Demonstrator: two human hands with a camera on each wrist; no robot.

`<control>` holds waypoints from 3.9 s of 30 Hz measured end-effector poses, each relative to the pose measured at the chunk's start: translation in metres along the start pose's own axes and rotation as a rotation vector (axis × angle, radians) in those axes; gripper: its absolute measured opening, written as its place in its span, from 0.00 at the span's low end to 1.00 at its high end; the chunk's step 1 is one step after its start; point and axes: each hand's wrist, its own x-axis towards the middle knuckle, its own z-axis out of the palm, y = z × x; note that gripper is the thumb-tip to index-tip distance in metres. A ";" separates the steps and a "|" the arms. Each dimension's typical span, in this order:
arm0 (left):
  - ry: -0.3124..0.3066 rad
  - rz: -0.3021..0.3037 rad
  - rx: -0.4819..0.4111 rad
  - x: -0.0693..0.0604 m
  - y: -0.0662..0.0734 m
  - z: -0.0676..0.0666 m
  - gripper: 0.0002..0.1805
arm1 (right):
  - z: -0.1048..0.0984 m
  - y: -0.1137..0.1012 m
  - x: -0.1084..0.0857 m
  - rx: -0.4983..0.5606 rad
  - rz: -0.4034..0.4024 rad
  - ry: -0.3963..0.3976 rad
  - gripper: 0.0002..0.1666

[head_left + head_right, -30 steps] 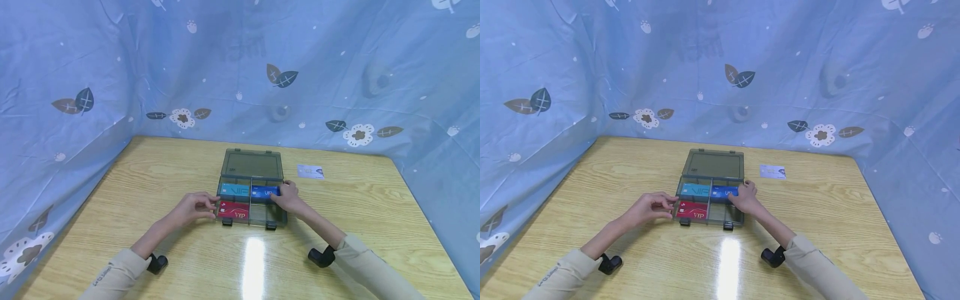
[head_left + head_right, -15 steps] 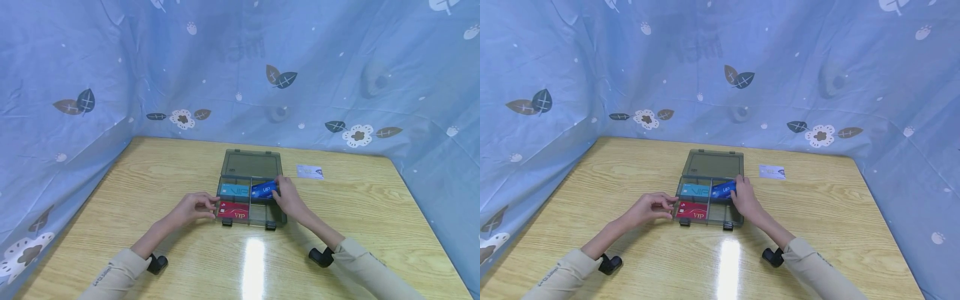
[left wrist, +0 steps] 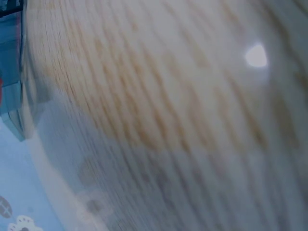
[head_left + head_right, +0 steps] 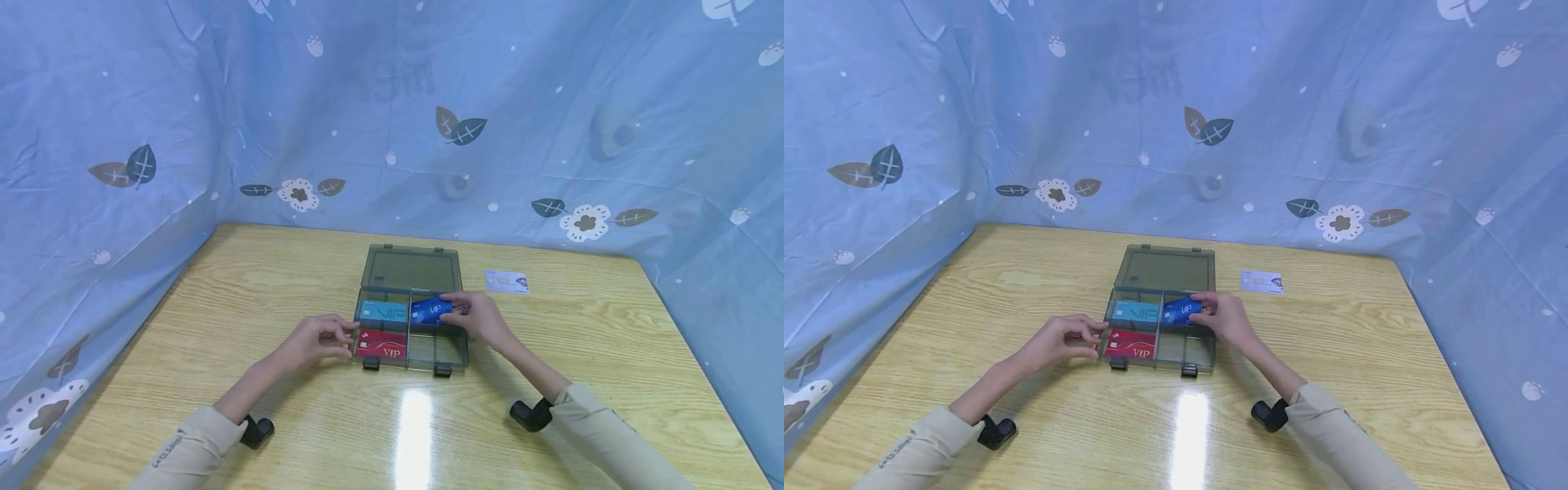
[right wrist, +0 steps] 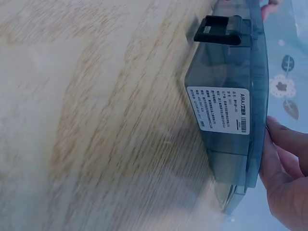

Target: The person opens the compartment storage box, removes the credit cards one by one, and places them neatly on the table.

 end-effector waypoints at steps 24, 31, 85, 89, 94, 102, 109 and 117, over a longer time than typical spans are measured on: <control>-0.002 -0.028 -0.022 0.000 0.001 0.000 0.08 | -0.018 0.021 -0.005 0.426 0.114 -0.089 0.34; 0.003 -0.010 -0.002 0.000 0.000 0.000 0.08 | -0.023 0.027 -0.006 0.493 0.149 -0.081 0.34; 0.001 -0.006 -0.025 -0.001 -0.001 0.000 0.06 | -0.062 0.066 -0.047 0.763 0.277 -0.115 0.25; 0.003 -0.006 -0.015 0.000 -0.001 0.000 0.06 | -0.067 0.071 -0.051 0.779 0.281 -0.109 0.24; 0.006 -0.017 -0.020 0.000 -0.002 0.001 0.07 | -0.075 0.079 -0.055 0.803 0.288 -0.105 0.25; 0.010 -0.016 -0.009 -0.001 -0.003 0.001 0.07 | -0.085 0.087 -0.060 0.775 0.296 -0.113 0.25; 0.012 -0.009 0.017 -0.001 -0.004 0.001 0.07 | -0.092 0.092 -0.064 0.759 0.314 -0.122 0.25; 0.011 -0.013 -0.001 0.000 -0.002 0.001 0.07 | -0.100 0.106 -0.068 0.740 0.299 -0.159 0.25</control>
